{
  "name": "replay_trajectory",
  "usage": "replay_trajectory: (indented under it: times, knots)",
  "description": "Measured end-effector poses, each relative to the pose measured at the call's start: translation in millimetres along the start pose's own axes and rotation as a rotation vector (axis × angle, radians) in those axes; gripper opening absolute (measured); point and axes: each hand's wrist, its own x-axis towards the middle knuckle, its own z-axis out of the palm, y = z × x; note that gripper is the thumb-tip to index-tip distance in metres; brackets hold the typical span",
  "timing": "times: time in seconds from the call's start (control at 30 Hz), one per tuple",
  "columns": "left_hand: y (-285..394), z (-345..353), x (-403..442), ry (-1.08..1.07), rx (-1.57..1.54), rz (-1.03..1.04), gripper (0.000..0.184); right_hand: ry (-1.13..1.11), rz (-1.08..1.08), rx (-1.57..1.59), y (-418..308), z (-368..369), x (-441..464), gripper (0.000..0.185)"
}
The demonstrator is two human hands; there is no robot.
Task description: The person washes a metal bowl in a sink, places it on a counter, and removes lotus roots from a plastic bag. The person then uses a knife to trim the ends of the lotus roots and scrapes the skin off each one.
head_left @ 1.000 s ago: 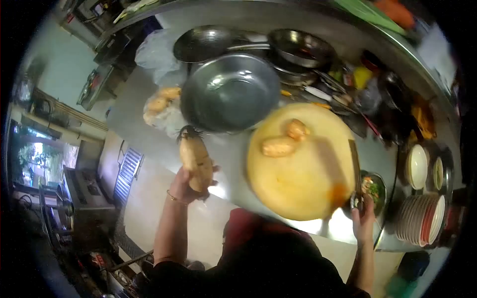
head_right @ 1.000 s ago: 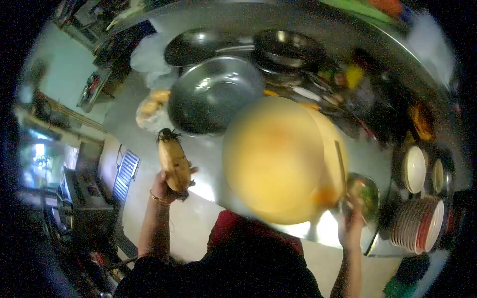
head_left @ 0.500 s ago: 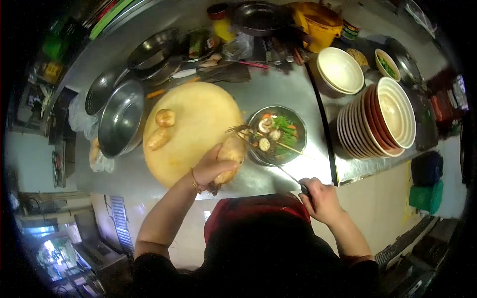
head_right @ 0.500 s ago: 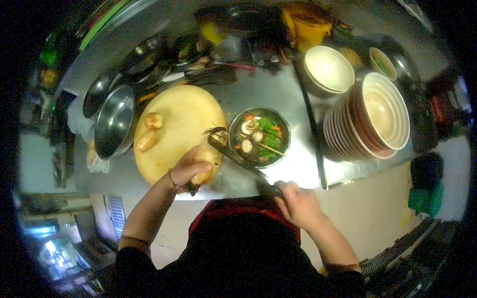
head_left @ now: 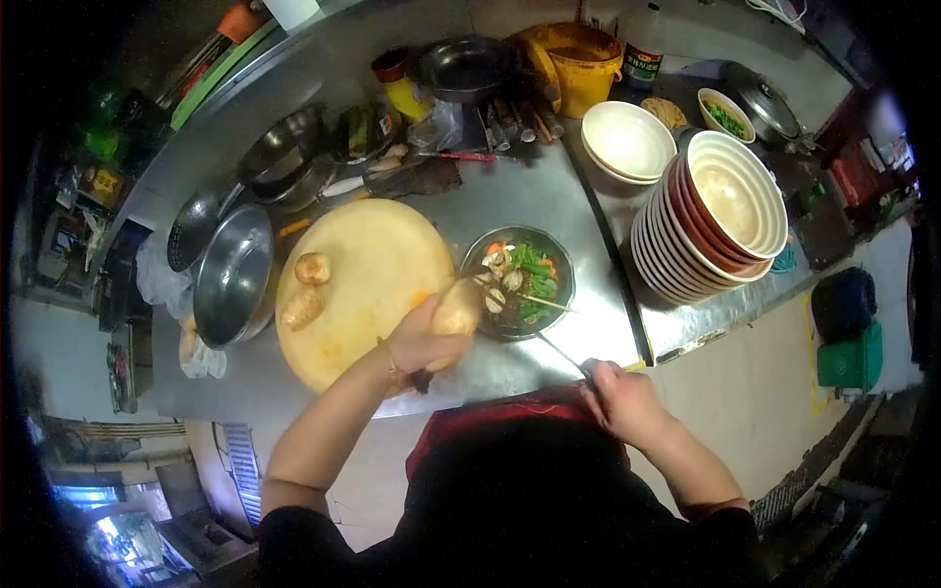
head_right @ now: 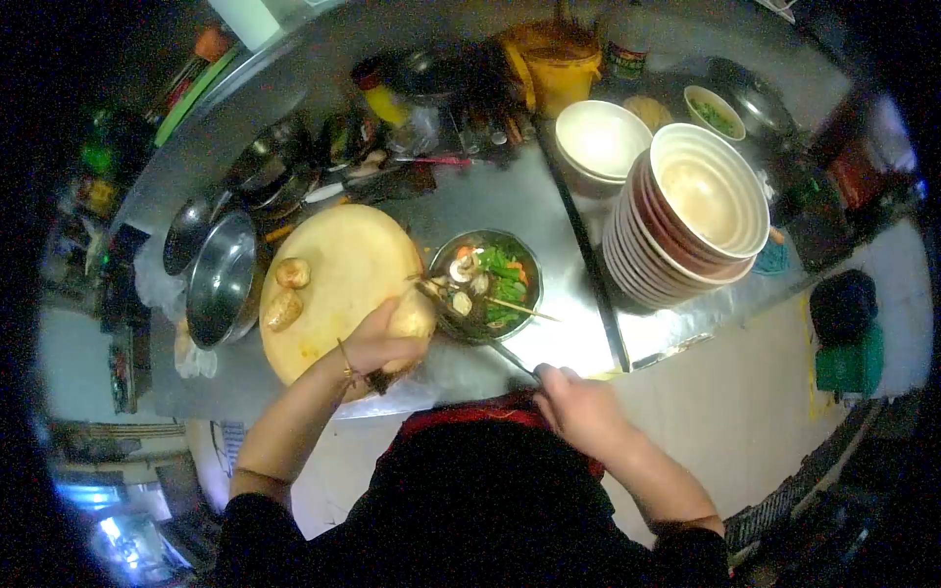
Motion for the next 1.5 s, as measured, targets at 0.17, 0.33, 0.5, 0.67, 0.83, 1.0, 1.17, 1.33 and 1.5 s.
replay_trajectory:
  times: [0.17, 0.33, 0.5, 0.67, 0.83, 1.0, 1.17, 1.33, 1.5]
  knots:
    - [14, -7, 18, 0.215, 0.598, 0.071, 0.064, 0.041, 0.001, 0.094, 9, 15, 18, 0.029]
    - [35, -3, 24, 0.19, 0.72, -0.023, 0.06, 0.011, 0.067, 0.16, 9, 17, 24, 0.029]
    - [26, 0, 37, 0.124, 0.534, 0.076, 0.062, 0.001, 0.089, 0.155, 14, 19, 26, 0.031]
    - [43, 5, 45, 0.188, 0.837, 0.034, 0.066, 0.029, 0.15, 0.212, 9, 20, 33, 0.032]
    - [41, 37, 46, -0.097, 0.791, 0.17, 0.07, 0.102, 0.18, 0.214, 25, 33, 67, 0.03]
    - [9, 11, 62, 0.217, 0.763, 0.339, 0.077, 0.183, 0.237, 0.424, 39, 37, 76, 0.035]
    - [10, -7, 47, 0.396, 0.262, 0.647, 0.077, 0.333, 0.188, 0.567, 34, 38, 73, 0.021]
    - [33, 14, 0, -0.291, -1.08, 0.476, 0.083, 0.278, 0.234, 0.61, 26, 20, 63, 0.019]
    - [-26, 17, 38, -0.436, -1.394, 0.161, 0.066, 0.28, 0.188, 0.459, 25, 9, 54, 0.024]
